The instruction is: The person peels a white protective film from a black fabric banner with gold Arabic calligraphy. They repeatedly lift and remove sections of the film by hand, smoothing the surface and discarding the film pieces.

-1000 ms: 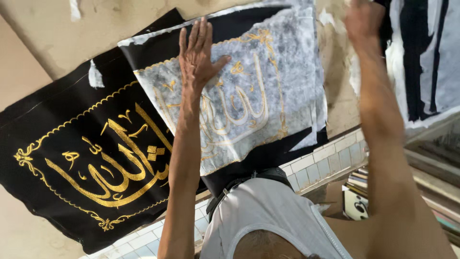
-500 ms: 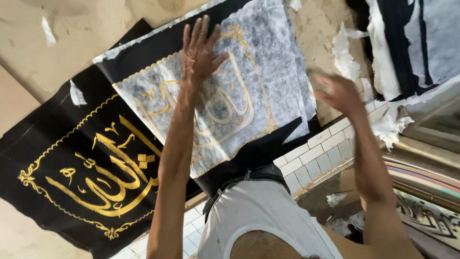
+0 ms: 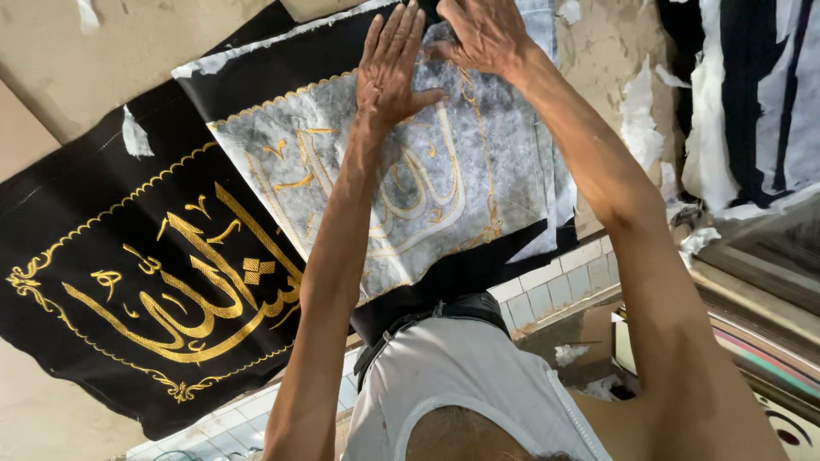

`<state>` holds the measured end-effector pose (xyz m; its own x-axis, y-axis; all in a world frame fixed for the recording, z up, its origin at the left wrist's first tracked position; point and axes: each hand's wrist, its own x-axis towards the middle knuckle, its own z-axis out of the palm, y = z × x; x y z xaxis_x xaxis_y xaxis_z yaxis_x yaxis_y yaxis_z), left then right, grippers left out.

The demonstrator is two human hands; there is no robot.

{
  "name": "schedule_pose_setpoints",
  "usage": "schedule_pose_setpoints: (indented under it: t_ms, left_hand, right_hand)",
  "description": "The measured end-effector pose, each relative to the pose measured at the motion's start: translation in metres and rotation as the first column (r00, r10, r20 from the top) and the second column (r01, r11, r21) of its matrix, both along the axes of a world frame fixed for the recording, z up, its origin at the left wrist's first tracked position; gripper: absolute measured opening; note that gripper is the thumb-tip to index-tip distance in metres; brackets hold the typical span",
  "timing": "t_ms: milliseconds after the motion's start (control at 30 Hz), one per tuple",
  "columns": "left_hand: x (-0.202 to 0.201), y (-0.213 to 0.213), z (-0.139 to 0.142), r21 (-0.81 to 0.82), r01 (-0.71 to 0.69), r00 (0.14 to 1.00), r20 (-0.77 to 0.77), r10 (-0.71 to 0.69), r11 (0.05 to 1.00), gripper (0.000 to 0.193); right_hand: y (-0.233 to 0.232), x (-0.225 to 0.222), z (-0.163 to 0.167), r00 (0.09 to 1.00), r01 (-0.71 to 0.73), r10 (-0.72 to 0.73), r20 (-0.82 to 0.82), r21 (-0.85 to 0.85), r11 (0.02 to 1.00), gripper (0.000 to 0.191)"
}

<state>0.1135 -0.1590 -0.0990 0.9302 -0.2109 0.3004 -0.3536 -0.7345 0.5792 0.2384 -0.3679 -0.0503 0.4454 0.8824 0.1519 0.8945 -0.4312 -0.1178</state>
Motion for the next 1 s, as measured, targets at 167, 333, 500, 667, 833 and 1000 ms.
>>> schedule_pose_setpoints:
  t_ms: [167, 333, 500, 667, 833, 1000]
  left_hand:
    - [0.003, -0.003, 0.001, 0.037, -0.01, 0.999, -0.034, 0.011, 0.999, 0.132]
    - [0.004, -0.007, 0.001, 0.068, -0.033, 0.998, -0.057, 0.037, 0.997, 0.131]
    - [0.001, -0.007, 0.004, 0.112, -0.031, 0.994, -0.101, 0.043, 0.993, 0.126]
    - [0.003, -0.007, 0.008, 0.049, -0.02, 0.996, -0.09, 0.025, 0.999, 0.112]
    - [0.022, -0.038, 0.013, 0.078, -0.015, 0.994, 0.109, 0.006, 0.997, 0.052]
    - [0.042, -0.06, 0.021, 0.02, 0.131, 0.981, 0.139, -0.132, 0.991, 0.04]
  right_hand:
    - [0.009, -0.007, -0.015, 0.999, -0.022, 0.023, 0.044, -0.035, 0.999, 0.041]
    - [-0.026, -0.017, -0.007, 0.991, -0.121, 0.121, 0.05, -0.005, 0.993, 0.018]
    - [-0.092, -0.096, -0.003, 0.929, 0.102, -0.101, -0.356, -0.015, 0.995, 0.03]
    - [-0.15, -0.176, 0.008, 0.818, 0.155, -0.291, -0.495, -0.298, 0.942, 0.023]
    - [-0.172, -0.158, 0.036, 0.804, 0.41, -0.421, -0.42, -0.121, 0.904, 0.028]
    - [-0.123, -0.091, 0.01, 0.945, 0.229, -0.211, -0.252, 0.043, 0.973, 0.064]
